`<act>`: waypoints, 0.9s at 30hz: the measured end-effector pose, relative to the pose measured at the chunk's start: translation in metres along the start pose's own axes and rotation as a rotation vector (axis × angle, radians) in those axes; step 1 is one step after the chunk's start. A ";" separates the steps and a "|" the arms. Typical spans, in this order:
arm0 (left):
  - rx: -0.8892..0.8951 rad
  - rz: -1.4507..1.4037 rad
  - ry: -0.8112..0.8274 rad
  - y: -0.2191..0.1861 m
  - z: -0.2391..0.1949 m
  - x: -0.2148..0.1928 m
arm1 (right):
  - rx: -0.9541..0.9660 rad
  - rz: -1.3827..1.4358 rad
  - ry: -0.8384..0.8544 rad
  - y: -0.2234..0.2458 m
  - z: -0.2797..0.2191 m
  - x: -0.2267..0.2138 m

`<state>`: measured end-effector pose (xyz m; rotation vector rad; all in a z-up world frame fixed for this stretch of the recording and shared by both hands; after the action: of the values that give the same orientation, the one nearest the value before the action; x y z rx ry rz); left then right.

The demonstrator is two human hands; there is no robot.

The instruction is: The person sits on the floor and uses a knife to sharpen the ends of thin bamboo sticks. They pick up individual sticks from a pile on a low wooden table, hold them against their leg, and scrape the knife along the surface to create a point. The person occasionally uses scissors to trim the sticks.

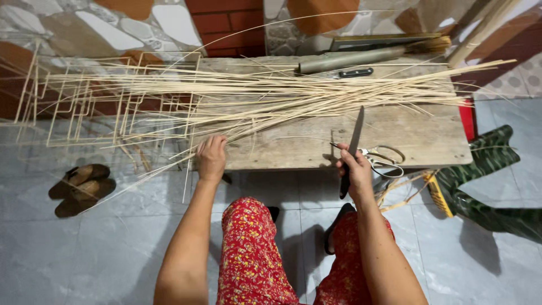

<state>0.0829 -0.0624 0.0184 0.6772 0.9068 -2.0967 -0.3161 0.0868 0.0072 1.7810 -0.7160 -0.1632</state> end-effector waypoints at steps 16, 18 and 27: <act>0.061 0.059 0.052 -0.050 0.010 -0.024 | -0.022 0.019 -0.023 -0.009 -0.004 -0.010; 0.067 -0.025 0.094 -0.061 0.012 -0.009 | -0.009 0.026 -0.027 -0.011 -0.004 -0.010; 0.089 -0.017 0.237 -0.117 0.034 0.087 | 0.012 0.069 -0.016 -0.011 0.001 -0.012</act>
<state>-0.0667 -0.0700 0.0234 0.9838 0.9530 -2.1121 -0.3218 0.0944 -0.0061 1.7651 -0.7909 -0.1273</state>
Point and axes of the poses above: each hand's wrist, its own z-axis towards the middle knuckle, its own x-axis out of the palm, y = z × x, the point moved 4 cm from there along z, towards the middle knuckle, and after that the axes turned 4 degrees about -y, right-handed, at the moved point
